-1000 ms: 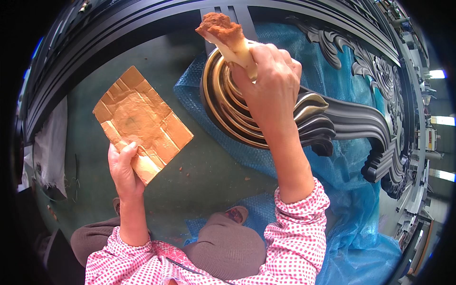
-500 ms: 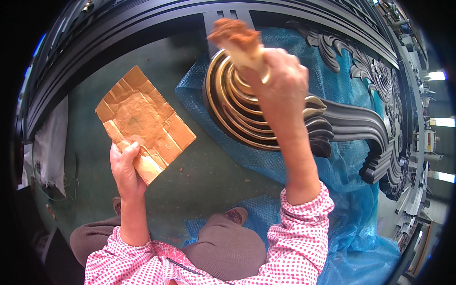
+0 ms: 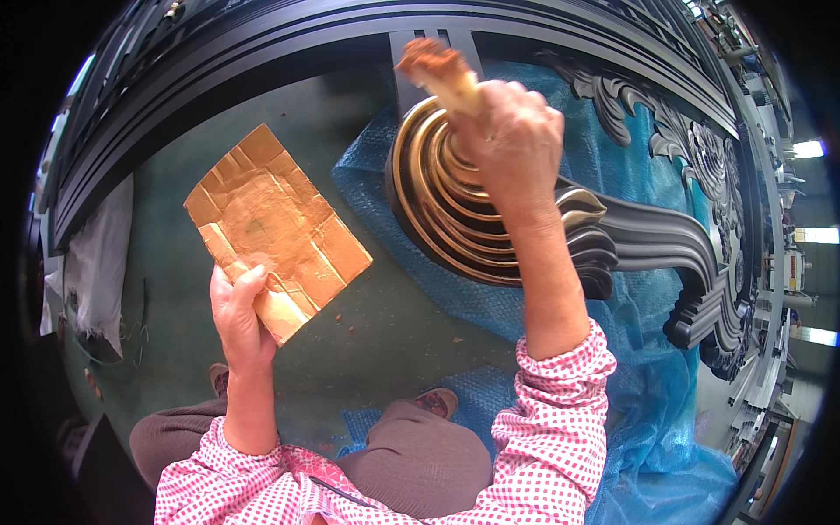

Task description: The person applies gold leaf to the ornate scrollwork of a black metal gate using a sponge and a gold leaf sheet. They repeatedly dab the sponge onto the sheet to pick up gold leaf and then rub it onto the gate's decorative elements.

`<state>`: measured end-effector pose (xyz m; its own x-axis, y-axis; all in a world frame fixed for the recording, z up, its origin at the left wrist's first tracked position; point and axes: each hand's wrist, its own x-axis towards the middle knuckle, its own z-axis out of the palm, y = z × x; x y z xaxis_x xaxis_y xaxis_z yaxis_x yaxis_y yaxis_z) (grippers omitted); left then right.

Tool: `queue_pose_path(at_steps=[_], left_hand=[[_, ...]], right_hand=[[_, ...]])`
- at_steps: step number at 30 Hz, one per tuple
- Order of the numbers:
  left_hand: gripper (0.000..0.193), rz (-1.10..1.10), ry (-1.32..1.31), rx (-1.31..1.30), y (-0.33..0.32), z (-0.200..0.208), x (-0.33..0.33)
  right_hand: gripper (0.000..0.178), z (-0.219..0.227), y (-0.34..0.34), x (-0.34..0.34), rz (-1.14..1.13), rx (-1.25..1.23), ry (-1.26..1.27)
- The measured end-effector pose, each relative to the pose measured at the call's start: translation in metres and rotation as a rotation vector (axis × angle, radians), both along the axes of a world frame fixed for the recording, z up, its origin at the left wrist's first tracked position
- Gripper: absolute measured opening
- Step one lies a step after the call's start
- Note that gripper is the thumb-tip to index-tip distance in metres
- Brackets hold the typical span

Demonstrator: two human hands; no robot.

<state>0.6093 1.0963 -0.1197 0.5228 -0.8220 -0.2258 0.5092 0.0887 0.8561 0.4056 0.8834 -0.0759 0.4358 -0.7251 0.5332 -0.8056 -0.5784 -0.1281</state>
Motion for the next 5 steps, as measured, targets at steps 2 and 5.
queue_pose_path(at_steps=[2,5], left_hand=[[0.042,0.013,-0.003,-0.002,-0.002,0.002,-0.003],[0.042,0.028,-0.002,-0.011,-0.002,0.000,-0.002]], right_hand=[[0.026,0.001,-0.008,-0.002,0.059,-0.055,-0.153],[0.026,0.004,-0.004,0.008,0.030,0.077,0.023]])
